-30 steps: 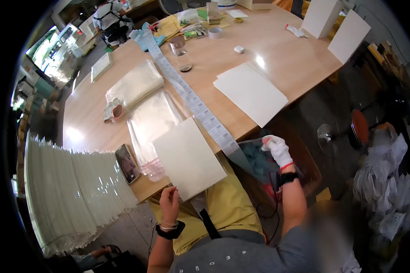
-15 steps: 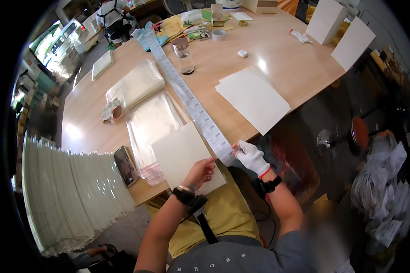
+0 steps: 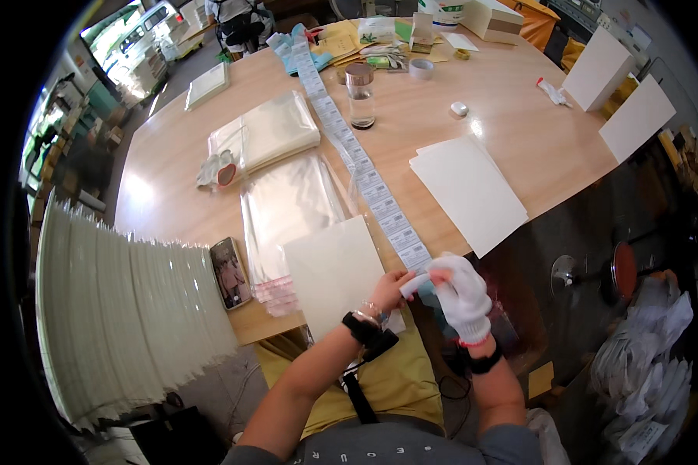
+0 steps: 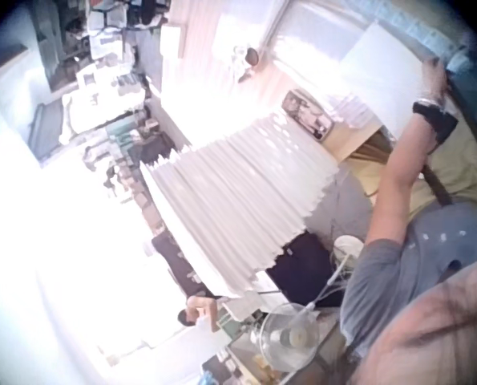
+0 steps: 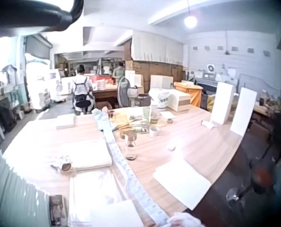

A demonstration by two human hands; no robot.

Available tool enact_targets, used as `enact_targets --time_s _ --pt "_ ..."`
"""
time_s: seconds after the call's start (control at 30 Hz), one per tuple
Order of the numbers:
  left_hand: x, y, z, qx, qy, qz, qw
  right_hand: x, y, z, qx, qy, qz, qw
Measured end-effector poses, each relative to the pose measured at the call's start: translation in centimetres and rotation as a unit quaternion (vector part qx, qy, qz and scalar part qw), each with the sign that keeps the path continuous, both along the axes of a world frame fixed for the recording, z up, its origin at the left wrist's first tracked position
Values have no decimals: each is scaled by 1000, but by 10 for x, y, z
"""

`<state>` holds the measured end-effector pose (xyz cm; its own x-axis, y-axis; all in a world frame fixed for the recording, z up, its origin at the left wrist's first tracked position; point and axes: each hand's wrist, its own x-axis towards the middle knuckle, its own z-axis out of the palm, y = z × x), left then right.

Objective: The person takes a stack of white paper sheets, inserts them into a clear plastic bag, removes an adhesive strip to seal the bag, and places the finished package onto a large stack.

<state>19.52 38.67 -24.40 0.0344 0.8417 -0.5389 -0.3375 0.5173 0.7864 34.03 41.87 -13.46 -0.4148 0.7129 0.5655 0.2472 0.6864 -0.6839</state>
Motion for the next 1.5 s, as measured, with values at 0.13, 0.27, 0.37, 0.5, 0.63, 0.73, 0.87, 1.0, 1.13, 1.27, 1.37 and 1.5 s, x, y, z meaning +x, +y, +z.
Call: enact_targets --time_s 0.13,0.27,0.37,0.5,0.63,0.73,0.87,1.0,1.13,1.27,1.37,1.5 --pt "-24 -61 28 122 91 -33 988 -58 37 -20 -197 -27 20 980" --pt "-74 -155 18 141 212 169 952 -114 69 -51 -296 -121 12 947" --pt "-95 -210 -8 129 250 285 916 -137 76 -56 -317 -188 -6 930" --pt "-92 -221 -19 19 132 335 933 -148 72 -66 -251 -209 -11 945" --pt "-81 -208 -21 -32 -24 235 971 -146 70 -86 -69 -289 -51 953" --pt "-73 -202 -5 -4 -27 249 968 -133 68 -53 -161 -355 -141 910" --pt "-74 -198 20 78 -1 229 970 -80 41 -51 -116 -368 -126 914" --pt "-85 -191 72 199 16 220 955 -34 -26 -32 -225 -372 62 898" --pt "-106 -222 180 246 175 73 950 -32 -55 23 -334 -22 175 926" --pt "-116 -293 289 359 358 50 860 -59 -79 122 -286 24 256 923" --pt "-133 -333 344 473 429 117 761 -86 -96 191 -167 40 314 934" --pt "-190 -390 391 470 463 362 659 -166 -125 271 -86 81 415 902"
